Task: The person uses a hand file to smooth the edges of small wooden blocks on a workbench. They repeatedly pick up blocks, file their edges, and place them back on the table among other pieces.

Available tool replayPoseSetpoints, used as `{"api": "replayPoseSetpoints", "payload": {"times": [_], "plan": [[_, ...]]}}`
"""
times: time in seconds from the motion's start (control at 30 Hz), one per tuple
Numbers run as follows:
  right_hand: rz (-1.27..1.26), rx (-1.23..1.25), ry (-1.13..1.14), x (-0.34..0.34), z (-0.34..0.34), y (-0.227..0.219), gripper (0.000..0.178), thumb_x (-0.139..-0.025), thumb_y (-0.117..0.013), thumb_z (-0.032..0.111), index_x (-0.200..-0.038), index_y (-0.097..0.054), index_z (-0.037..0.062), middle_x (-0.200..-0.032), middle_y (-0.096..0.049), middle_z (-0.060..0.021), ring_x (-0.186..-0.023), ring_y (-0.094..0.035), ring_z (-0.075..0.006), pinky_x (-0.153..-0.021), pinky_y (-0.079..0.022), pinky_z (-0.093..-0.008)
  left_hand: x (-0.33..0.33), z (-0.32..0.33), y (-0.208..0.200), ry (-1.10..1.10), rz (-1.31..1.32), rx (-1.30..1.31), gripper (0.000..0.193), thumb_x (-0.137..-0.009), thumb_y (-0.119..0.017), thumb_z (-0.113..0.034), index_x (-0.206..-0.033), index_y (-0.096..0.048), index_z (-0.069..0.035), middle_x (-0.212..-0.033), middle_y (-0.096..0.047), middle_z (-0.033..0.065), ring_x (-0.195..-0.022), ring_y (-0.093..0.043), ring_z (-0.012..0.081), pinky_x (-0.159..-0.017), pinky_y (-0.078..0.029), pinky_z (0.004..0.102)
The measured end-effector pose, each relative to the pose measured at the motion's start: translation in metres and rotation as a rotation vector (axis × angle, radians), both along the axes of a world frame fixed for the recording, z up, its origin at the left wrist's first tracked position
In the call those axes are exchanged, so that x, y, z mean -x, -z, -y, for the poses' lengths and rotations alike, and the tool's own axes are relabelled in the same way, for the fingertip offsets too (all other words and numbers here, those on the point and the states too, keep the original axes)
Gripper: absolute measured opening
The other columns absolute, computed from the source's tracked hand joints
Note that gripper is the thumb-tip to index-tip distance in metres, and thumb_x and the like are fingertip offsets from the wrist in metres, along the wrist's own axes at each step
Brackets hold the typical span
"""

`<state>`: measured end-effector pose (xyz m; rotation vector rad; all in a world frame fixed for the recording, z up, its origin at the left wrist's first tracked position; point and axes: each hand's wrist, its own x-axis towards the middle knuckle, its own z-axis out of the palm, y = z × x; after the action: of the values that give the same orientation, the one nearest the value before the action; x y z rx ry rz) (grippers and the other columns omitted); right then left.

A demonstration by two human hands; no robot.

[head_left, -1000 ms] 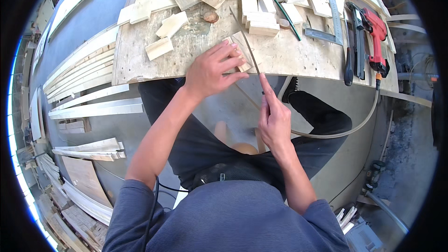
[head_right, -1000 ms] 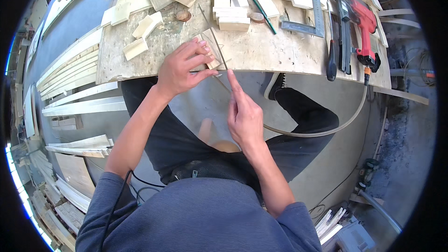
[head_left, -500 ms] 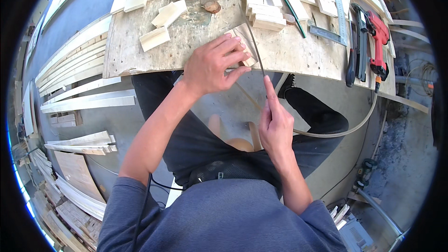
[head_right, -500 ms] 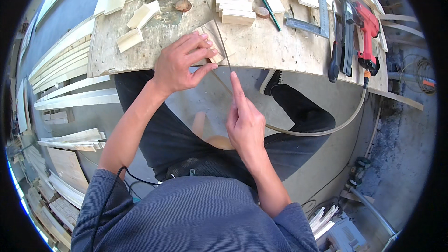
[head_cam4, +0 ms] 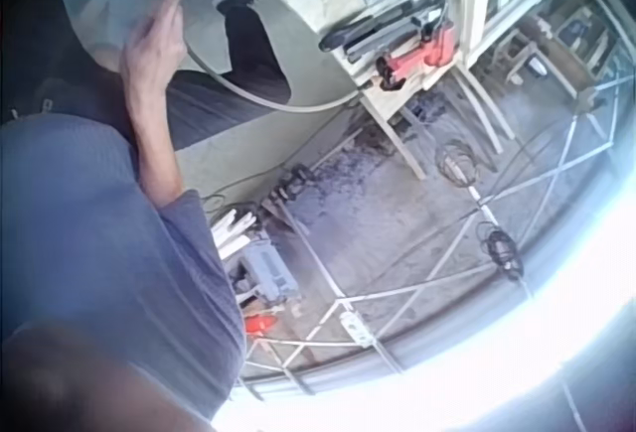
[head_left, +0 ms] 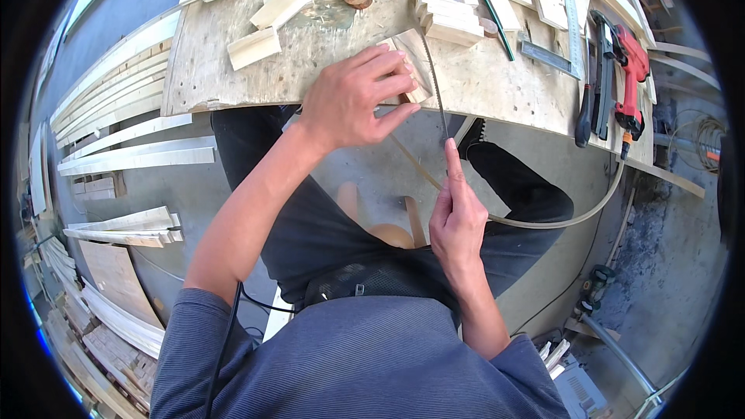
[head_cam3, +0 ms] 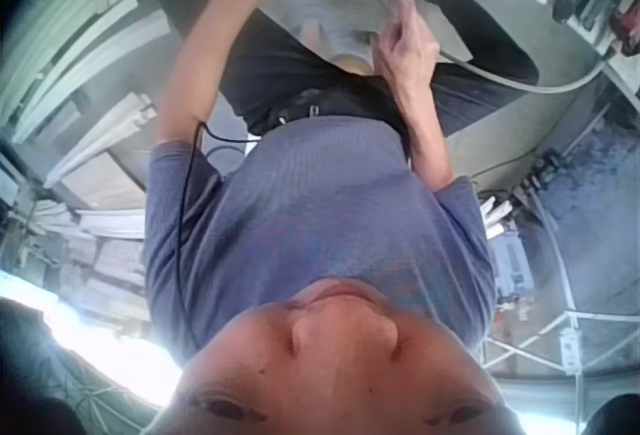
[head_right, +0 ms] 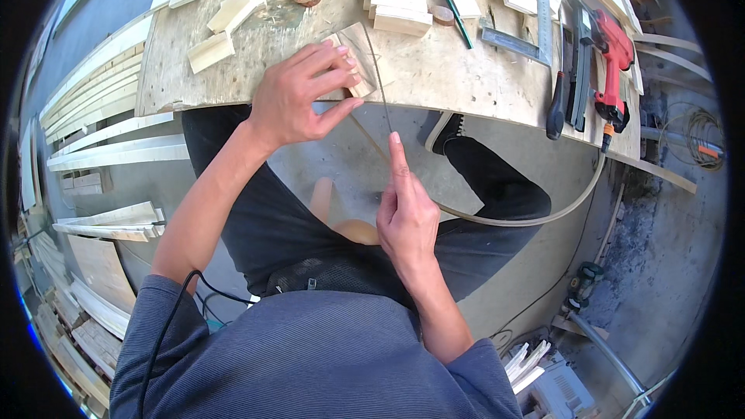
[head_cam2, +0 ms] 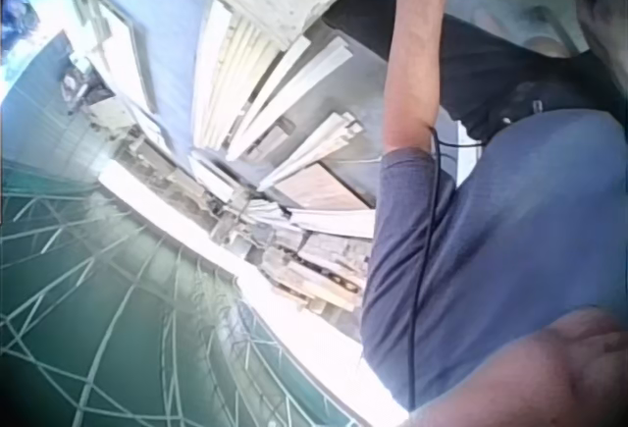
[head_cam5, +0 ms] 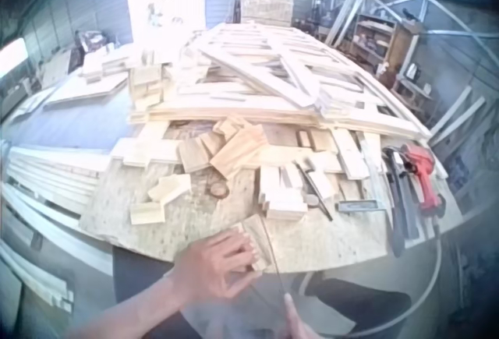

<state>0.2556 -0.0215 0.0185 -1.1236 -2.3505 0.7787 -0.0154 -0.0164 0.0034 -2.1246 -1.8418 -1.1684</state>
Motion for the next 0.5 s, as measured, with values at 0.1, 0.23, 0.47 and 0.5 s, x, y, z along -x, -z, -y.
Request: {"api": "replayPoseSetpoints", "payload": {"times": [0.1,0.23,0.47,0.5], "plan": [[0.008,0.000,-0.005,0.000,0.001,-0.001,0.075,-0.104,-0.057,-0.010,-0.174,-0.051,0.0165,-0.077,-0.059,-0.0171,-0.064,-0.059,-0.0291,-0.068,-0.056,-0.0397,0.001,0.004,-0.003,-0.006,0.017,0.115,0.024,-0.089,-0.091,-0.030,-0.103,-0.083,-0.011,-0.113,-0.080,0.0061,-0.119,-0.077,0.0329,-0.101,-0.065,0.0409],[0.062,-0.003,0.006,0.005,-0.001,-0.010,0.076,-0.103,-0.058,-0.011,-0.174,-0.051,0.0166,-0.076,-0.058,-0.0173,-0.063,-0.059,-0.0296,-0.068,-0.056,-0.0399,-0.001,0.004,-0.004,-0.017,0.011,0.098,0.022,-0.087,-0.091,-0.027,-0.100,-0.082,-0.011,-0.110,-0.079,0.0055,-0.118,-0.077,0.0320,-0.096,-0.066,0.0405],[0.169,-0.024,-0.025,-0.002,-0.001,-0.013,0.089,-0.093,-0.066,-0.007,-0.175,-0.049,0.0207,-0.083,-0.070,-0.0132,-0.066,-0.070,-0.0319,-0.065,-0.059,-0.0470,-0.003,0.006,-0.003,-0.038,0.021,0.116,0.020,-0.085,-0.091,-0.024,-0.096,-0.080,-0.012,-0.104,-0.077,0.0036,-0.116,-0.077,0.0282,-0.091,-0.066,0.0391],[0.170,-0.025,-0.027,-0.009,0.000,-0.013,0.089,-0.093,-0.066,-0.007,-0.175,-0.049,0.0210,-0.083,-0.070,-0.0132,-0.066,-0.070,-0.0320,-0.065,-0.060,-0.0471,-0.003,0.002,-0.004,-0.039,0.020,0.111,0.020,-0.085,-0.091,-0.024,-0.095,-0.079,-0.012,-0.104,-0.077,0.0034,-0.115,-0.077,0.0276,-0.090,-0.066,0.0388]]}}
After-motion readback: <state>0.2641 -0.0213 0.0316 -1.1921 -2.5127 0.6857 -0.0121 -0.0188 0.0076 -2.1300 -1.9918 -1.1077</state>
